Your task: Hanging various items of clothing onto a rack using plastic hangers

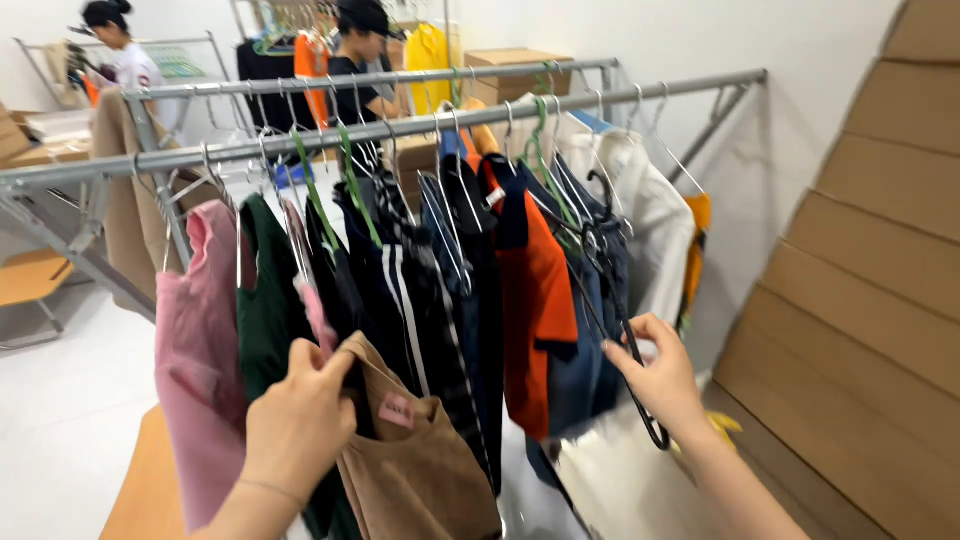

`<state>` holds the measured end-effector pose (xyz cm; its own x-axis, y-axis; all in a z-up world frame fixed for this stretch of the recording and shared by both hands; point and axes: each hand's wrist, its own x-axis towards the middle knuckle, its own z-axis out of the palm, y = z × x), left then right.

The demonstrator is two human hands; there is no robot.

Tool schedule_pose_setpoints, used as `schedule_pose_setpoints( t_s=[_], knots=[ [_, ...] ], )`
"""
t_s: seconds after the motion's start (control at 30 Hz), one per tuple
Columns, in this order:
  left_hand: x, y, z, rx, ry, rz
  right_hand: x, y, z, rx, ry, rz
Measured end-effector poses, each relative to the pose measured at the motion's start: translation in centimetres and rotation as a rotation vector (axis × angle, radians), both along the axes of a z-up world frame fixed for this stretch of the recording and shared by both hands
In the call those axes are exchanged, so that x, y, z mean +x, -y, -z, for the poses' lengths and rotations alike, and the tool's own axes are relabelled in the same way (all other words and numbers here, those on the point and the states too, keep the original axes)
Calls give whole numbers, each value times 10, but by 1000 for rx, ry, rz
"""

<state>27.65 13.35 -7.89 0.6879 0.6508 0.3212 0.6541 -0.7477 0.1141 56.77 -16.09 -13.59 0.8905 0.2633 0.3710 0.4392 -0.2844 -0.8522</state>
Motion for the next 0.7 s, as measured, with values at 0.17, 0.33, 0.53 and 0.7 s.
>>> schedule_pose_setpoints(
  t_s=[0.17,0.33,0.53,0.7],
  knots=[
    [-41,2,10,-184,-32,18,-103,73,-4,232,-377,-170],
    [-73,-12,38,-185,-17,-12,-188,138,-25,222,-614,-101],
    [-103,-12,43,-324,-51,28,-203,165,13,321,-417,-1114],
    [-128,1,39,-287,-38,18,-235,117,14,-64,-630,-1126]
  ],
)
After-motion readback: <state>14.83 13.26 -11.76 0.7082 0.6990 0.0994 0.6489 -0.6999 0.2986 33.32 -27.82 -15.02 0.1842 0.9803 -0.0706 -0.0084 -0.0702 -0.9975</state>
